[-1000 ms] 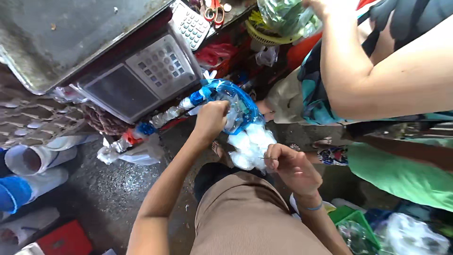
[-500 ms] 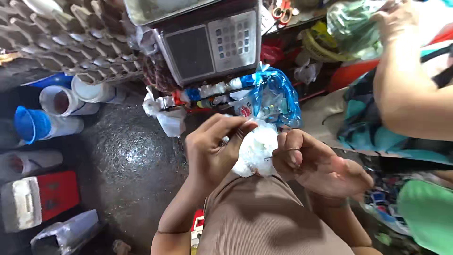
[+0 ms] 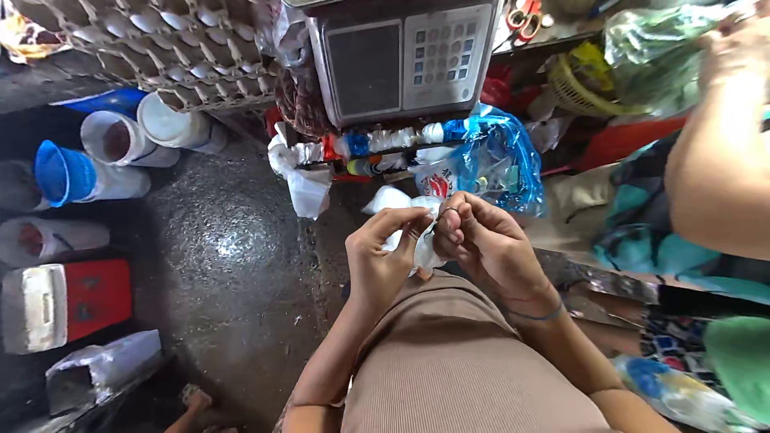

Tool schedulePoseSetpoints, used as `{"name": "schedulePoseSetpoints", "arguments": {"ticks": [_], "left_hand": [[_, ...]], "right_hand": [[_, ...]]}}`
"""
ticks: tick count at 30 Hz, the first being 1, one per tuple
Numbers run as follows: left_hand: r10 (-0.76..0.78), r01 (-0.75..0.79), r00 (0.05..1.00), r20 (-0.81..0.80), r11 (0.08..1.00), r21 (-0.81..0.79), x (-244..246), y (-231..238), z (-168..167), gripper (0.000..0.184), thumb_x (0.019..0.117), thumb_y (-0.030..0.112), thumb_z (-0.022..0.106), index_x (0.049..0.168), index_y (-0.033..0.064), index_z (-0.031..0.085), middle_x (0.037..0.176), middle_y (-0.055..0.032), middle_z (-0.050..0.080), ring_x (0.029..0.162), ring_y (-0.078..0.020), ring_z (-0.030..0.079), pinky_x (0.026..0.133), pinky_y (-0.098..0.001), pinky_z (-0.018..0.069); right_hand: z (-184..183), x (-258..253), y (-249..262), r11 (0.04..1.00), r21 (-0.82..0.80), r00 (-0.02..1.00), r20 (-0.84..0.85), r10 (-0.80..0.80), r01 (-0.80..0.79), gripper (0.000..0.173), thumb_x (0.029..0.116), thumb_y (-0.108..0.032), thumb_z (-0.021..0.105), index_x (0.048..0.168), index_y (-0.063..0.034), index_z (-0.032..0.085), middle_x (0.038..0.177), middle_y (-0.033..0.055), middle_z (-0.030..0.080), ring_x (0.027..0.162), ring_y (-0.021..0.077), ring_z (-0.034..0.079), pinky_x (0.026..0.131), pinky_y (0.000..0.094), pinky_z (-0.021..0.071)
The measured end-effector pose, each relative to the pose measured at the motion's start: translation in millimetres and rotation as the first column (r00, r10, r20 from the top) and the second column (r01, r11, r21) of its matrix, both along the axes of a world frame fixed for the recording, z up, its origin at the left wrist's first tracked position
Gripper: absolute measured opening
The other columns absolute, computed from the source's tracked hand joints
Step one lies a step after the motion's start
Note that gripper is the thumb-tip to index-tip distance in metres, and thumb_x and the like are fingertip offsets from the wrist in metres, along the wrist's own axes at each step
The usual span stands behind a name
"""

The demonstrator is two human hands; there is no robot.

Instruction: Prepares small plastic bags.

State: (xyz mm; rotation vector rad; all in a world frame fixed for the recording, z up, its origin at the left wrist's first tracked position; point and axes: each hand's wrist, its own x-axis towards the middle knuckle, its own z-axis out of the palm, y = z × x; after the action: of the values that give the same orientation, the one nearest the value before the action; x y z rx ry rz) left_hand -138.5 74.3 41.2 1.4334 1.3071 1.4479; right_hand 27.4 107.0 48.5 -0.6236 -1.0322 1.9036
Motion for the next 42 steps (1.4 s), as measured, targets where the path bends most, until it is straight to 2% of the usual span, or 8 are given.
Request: {"name": "schedulePoseSetpoints", "arguments": {"ticks": [9,23,28,30,33,36,38,42], "left_hand": [[-0.143,0.178,0.969,-0.200,0.969,0.169,10.8,8.7,-23.5,0.015,0.0936,-0.004,0.063,0.106,-0.0020,0.070,0.107,-0.0111,0.073,0.104,-0.0145,0.070,0.094,-0.0310,0.0572],[-0.590,0.690,0.710,-0.384,0.691,0.214,17.6,-26.3,-75.2,0.015,0.1018,0.008,0.052,0.101,0.0069,0.067,0.093,-0.0101,0.066,0.087,-0.0201,0.062,0.085,-0.0301,0.0492],[-0.673,0.694,0.709,-0.211,0.719,0.040,11.7,22.4,-58.0,0.033,0.1077,0.039,0.049,0.122,0.0136,0.065,0.113,-0.0021,0.072,0.109,-0.0116,0.066,0.101,-0.0349,0.0502],[-0.643,0.676,0.693,-0.326,0.737,-0.019,32.9,69.4,-40.2,0.029,0.1085,0.028,0.047,0.121,0.0088,0.064,0.114,-0.0051,0.071,0.109,-0.0129,0.066,0.097,-0.0339,0.0546],[-0.743,0.681,0.283,-0.607,0.601,-0.418,103.9,142.3,-44.8,0.023,0.0995,0.006,0.054,0.117,-0.0025,0.067,0.105,-0.0183,0.070,0.101,-0.0321,0.069,0.091,-0.0501,0.0560],[-0.875,0.339,-0.101,-0.473,0.417,-0.843,184.3,186.2,-99.3,0.027,0.0953,0.012,0.064,0.115,-0.0063,0.067,0.115,-0.0295,0.066,0.112,-0.0476,0.063,0.092,-0.0678,0.0492],[-0.892,0.225,-0.076,-0.445,0.420,-0.879,201.3,191.1,-140.0,0.036,0.0935,0.018,0.069,0.118,-0.0077,0.066,0.125,-0.0311,0.063,0.120,-0.0495,0.059,0.099,-0.0689,0.0452],[-0.832,0.255,-0.066,-0.550,0.519,-0.816,177.8,184.1,-235.2,0.031,0.0876,0.016,0.074,0.110,-0.0048,0.069,0.112,-0.0309,0.067,0.106,-0.0509,0.064,0.088,-0.0711,0.0504]], "right_hand": [[1.0,6.3,3.3,0.967,-0.240,0.992,-0.067,-0.106,0.087,0.028,0.1102,-0.018,0.039,0.094,-0.0161,0.062,0.075,-0.0057,0.053,0.059,0.0005,0.049,0.058,0.0151,0.0474],[-16.0,45.9,-62.9,0.789,-0.535,0.923,-0.044,-0.383,0.302,0.031,0.1103,-0.016,0.035,0.093,-0.0158,0.060,0.075,-0.0102,0.054,0.051,-0.0050,0.043,0.046,0.0094,0.0380],[-32.8,62.5,-77.0,0.947,-0.050,0.945,0.097,-0.312,0.318,0.029,0.1087,-0.035,0.049,0.092,-0.0168,0.064,0.076,-0.0106,0.056,0.064,-0.0032,0.051,0.058,0.0141,0.0433],[-38.7,66.8,-78.8,0.954,0.074,0.943,0.152,-0.297,0.289,0.025,0.1049,-0.032,0.059,0.088,-0.0141,0.060,0.076,-0.0104,0.054,0.066,-0.0056,0.049,0.058,0.0119,0.0409],[-46.3,75.9,-81.9,0.951,0.050,0.939,0.148,-0.309,0.305,0.028,0.1002,-0.033,0.067,0.084,-0.0120,0.056,0.070,-0.0088,0.050,0.059,-0.0041,0.046,0.052,0.0129,0.0367],[-50.1,90.3,-89.9,0.927,0.018,0.913,0.169,-0.372,0.375,0.031,0.0996,-0.038,0.067,0.089,-0.0117,0.057,0.073,-0.0077,0.050,0.060,-0.0026,0.045,0.053,0.0139,0.0369],[-54.1,99.3,-97.3,0.906,0.025,0.887,0.194,-0.418,0.422,0.032,0.0994,-0.041,0.067,0.090,-0.0122,0.057,0.074,-0.0080,0.050,0.062,-0.0031,0.045,0.054,0.0135,0.0364],[-60.8,107.8,-109.6,0.879,0.019,0.856,0.222,-0.468,0.476,0.032,0.0991,-0.042,0.067,0.090,-0.0131,0.057,0.075,-0.0081,0.050,0.064,-0.0027,0.045,0.055,0.0137,0.0363]]}}
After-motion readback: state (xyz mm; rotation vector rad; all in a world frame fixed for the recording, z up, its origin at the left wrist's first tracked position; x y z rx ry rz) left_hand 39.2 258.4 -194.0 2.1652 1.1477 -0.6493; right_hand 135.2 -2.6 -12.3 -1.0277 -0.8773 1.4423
